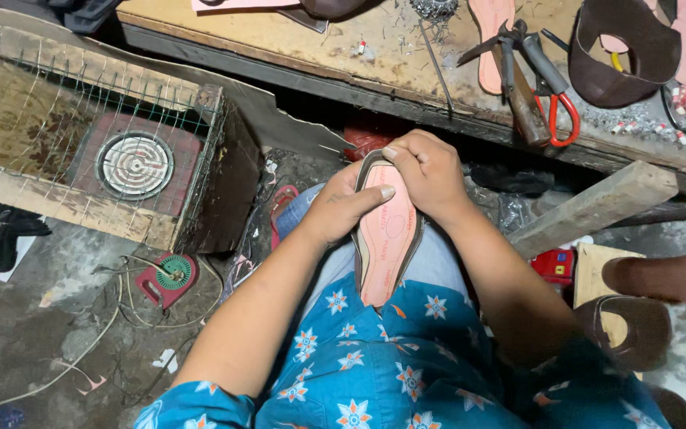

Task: The person assembles a sandal by attaching a brown upper to a light-colored sole using a hammer and nails, then secures a pink insole with additional nails. The person uses pliers to trim excess material and inspects the finished sandal.

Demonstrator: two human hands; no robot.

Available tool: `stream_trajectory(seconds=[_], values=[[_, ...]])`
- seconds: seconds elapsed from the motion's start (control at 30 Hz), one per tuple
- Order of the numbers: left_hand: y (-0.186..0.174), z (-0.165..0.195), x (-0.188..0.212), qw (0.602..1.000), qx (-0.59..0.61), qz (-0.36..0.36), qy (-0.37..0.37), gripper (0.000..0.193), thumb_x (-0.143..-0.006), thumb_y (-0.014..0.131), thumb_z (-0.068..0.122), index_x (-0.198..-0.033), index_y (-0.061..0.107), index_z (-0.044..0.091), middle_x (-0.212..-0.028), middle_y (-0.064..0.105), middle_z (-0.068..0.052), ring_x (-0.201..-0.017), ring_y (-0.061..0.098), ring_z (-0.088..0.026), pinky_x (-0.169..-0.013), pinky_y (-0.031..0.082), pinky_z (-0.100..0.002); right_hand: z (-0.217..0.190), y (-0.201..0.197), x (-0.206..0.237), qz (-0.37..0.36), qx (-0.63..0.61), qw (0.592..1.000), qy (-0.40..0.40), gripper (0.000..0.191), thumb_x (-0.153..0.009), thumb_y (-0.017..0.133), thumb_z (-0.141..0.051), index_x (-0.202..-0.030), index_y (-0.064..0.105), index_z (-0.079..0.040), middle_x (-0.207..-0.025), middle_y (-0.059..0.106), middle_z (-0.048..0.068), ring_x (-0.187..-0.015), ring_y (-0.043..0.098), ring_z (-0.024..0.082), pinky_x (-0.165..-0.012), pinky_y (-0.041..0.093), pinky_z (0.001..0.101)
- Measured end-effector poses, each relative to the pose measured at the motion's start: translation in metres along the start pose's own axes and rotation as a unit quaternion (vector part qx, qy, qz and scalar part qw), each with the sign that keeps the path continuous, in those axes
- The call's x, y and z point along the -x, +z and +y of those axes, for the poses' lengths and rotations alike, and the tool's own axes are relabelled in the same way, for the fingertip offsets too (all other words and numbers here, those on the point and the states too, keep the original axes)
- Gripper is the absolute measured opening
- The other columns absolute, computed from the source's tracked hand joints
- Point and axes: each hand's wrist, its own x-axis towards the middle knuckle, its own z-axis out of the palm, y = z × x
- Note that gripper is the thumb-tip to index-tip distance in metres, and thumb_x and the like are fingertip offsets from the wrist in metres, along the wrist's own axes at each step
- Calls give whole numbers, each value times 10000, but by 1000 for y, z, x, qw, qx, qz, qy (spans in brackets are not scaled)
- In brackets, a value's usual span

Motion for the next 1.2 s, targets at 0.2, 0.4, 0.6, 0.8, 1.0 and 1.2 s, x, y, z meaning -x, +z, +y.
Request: stream_trajectory(seconds=[0.2,0.4,0.6,0.8,1.0,1.2], values=[[11,9,1,1000,24,11,0,306,-929,693,92,-1217,658,-6,-1074,710,-52,-951,672,-129,-873,561,-312,8,-19,1,-96,-88,990,61,166,-1009,649,-158,-1075,718,-22,-1011,716,122,-944,680,231,-844,532,328],[7,41,15,996,-26,53,65,330,-930,702,87,-1243,665,-9,-1126,726,-66,-1006,684,-131,-924,567,-312,64,-78,-26,35,206,978,-5,317,-988,757,-221,-1188,694,16,-1126,636,184,-1072,624,351,-933,508,438],[-9,104,18,962,-173,97,185,389,-907,719,92,-1277,636,2,-1182,702,-57,-1103,650,-136,-1017,525,-305,121,-107,-73,53,434,893,104,597,-895,825,-435,-1195,678,59,-1199,590,302,-1104,581,484,-914,476,539],[-24,118,32,950,-191,107,222,402,-918,686,69,-1302,586,0,-1211,658,-47,-1164,614,-139,-1067,496,-305,152,-117,-97,-19,415,875,248,414,-930,601,-258,-1169,690,68,-1210,638,369,-1113,616,520,-967,483,555],[-52,113,18,948,-195,115,222,407,-952,695,54,-1340,579,9,-1217,679,-47,-1148,637,-138,-1058,518,-306,163,-159,-89,78,478,875,-9,241,-938,535,-91,-1013,636,114,-1057,635,336,-927,618,510,-822,495,587],[-62,109,17,943,-188,126,245,417,-958,711,57,-1346,567,10,-1224,668,-45,-1155,632,-136,-1070,519,-310,79,-159,-32,182,-219,958,21,182,-1214,614,-115,-1316,553,22,-942,501,80,-723,461,155,-674,429,297]])
